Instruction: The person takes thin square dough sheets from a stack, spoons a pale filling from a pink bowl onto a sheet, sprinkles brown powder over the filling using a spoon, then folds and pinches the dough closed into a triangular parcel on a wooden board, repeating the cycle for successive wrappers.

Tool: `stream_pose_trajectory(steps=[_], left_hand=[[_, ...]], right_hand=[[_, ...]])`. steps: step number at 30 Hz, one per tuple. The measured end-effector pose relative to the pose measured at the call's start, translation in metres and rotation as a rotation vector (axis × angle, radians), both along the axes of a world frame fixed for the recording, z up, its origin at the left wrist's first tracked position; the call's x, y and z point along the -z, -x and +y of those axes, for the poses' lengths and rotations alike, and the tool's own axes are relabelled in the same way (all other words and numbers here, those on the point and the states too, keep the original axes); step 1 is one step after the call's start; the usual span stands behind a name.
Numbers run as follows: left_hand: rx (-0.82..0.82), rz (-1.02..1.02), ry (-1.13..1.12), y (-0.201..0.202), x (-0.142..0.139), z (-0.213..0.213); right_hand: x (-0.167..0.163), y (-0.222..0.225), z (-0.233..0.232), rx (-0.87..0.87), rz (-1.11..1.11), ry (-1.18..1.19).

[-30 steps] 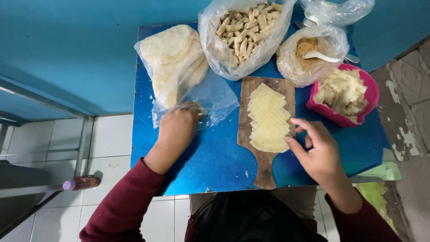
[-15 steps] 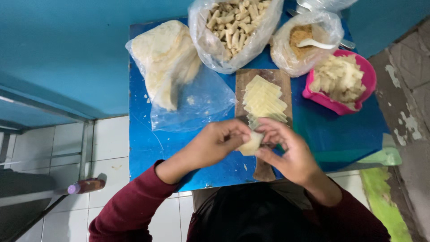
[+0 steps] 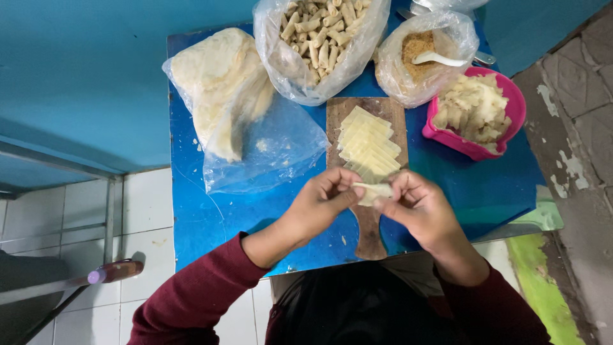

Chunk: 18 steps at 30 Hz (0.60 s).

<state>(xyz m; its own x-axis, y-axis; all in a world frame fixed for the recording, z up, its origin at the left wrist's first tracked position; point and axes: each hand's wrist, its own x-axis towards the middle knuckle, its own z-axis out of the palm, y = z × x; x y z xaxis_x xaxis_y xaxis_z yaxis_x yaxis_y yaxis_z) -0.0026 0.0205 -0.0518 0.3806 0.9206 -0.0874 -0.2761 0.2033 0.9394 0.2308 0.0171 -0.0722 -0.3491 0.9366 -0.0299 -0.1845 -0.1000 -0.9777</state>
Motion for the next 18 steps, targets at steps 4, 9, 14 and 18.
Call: stream_pose_trajectory(steps=[4, 9, 14, 18], left_hand=[[-0.048, 0.424, -0.303, 0.007, -0.017, -0.004], [-0.1, 0.52, -0.662, 0.011, -0.038, -0.013], [-0.103, 0.367, -0.391, 0.008, -0.045, -0.011], [-0.009, 0.367, -0.492, 0.011, -0.046, -0.013]], right_hand=[[-0.018, 0.009, -0.003, -0.019, -0.22, -0.332], [-0.037, 0.018, -0.004, -0.079, -0.188, -0.25], [-0.041, 0.018, -0.002, -0.081, -0.105, -0.034], [-0.048, 0.019, -0.004, -0.021, -0.247, -0.196]])
